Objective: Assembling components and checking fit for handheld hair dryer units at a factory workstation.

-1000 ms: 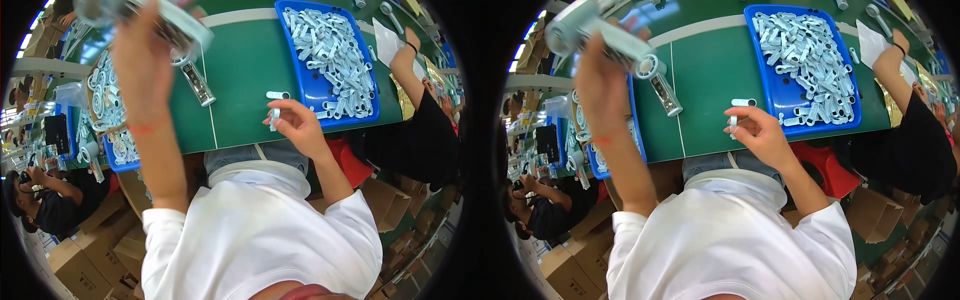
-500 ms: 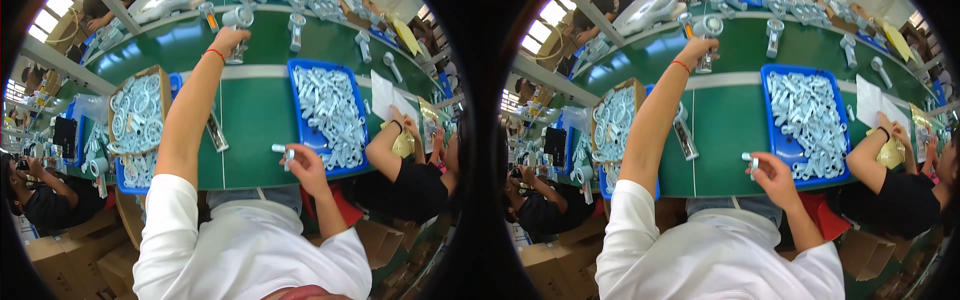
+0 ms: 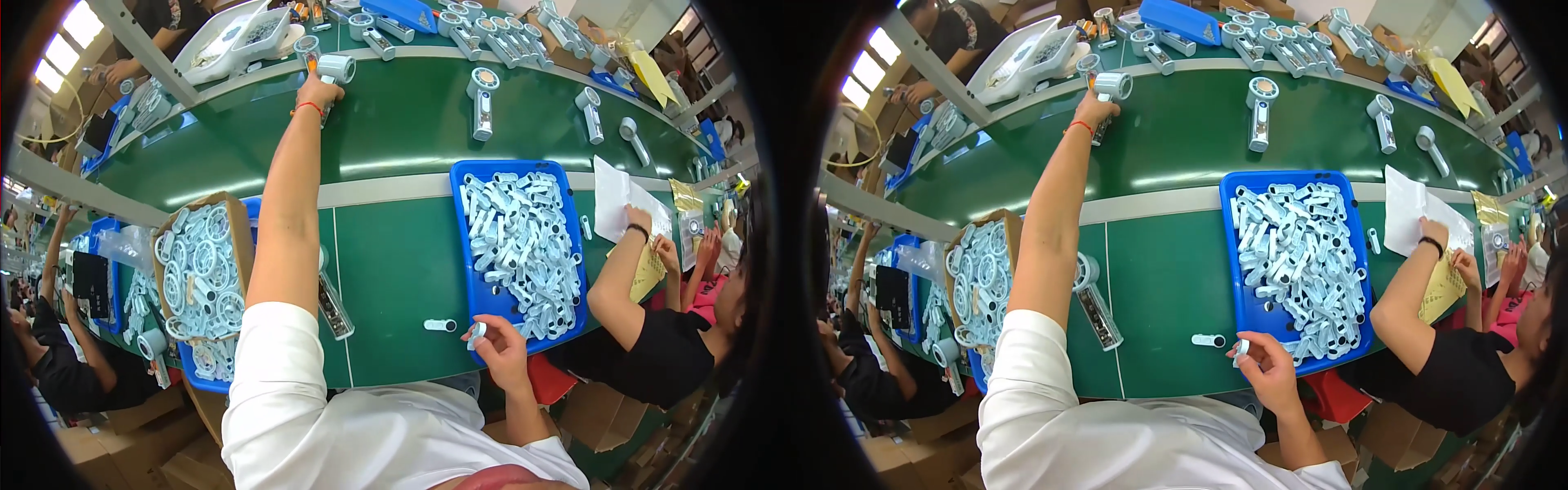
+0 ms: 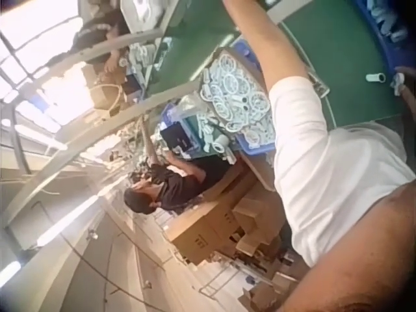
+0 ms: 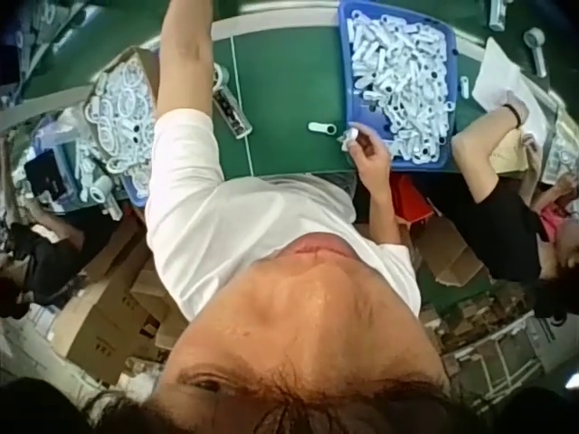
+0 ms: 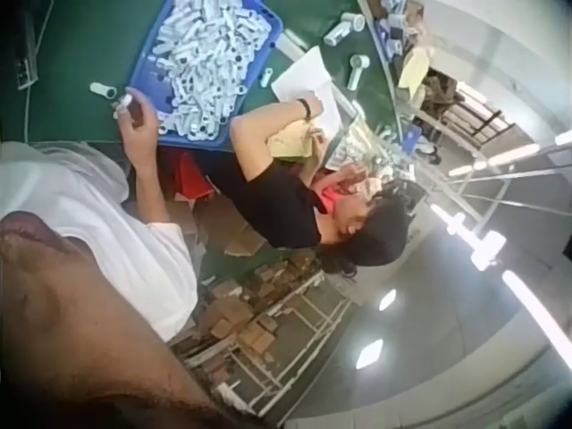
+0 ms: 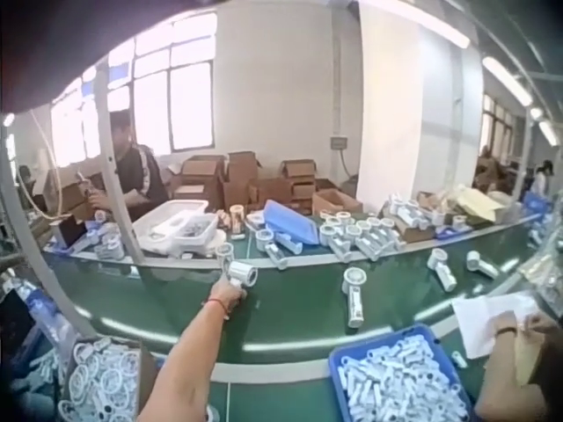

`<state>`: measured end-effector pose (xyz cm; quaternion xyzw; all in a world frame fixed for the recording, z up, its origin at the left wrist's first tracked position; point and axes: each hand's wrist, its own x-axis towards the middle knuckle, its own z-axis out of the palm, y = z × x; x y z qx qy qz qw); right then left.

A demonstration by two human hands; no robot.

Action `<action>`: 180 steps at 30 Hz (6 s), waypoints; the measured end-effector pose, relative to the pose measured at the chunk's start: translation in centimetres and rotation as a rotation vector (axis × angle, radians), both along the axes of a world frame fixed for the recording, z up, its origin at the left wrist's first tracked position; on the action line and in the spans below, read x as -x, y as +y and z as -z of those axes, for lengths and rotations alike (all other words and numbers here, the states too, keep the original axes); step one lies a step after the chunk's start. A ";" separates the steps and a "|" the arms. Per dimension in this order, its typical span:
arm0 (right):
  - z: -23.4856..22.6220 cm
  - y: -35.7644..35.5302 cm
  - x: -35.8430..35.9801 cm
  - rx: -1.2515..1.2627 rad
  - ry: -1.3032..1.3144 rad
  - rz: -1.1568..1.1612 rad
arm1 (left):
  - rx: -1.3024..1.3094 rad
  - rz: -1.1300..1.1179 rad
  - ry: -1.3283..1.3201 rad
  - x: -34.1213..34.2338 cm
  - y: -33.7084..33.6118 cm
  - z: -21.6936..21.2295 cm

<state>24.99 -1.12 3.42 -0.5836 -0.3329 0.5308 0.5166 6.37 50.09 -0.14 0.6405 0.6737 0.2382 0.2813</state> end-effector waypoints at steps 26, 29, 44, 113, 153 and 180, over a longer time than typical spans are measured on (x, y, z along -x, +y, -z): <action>-2.5 2.8 3.6 -0.208 0.178 -0.144 | 0.382 0.242 -1.326 2.1 -44.7 -4.6; -2.1 1.9 4.3 -0.117 -0.084 -0.158 | 0.295 0.291 -1.338 1.5 -46.5 -2.3; -0.9 0.2 5.5 -0.060 -0.296 -0.059 | -0.009 0.410 -0.822 1.3 -47.5 0.6; 2.0 1.4 8.8 -0.470 -0.874 -0.427 | -1.129 0.760 -0.298 6.1 -51.3 -2.9; 5.1 -0.7 6.2 -0.695 -1.205 -0.352 | -0.687 0.801 0.329 5.1 -46.2 -1.6; 2.0 -1.5 7.9 -0.247 0.156 -0.015 | 0.152 0.452 -1.236 1.6 -48.5 -1.8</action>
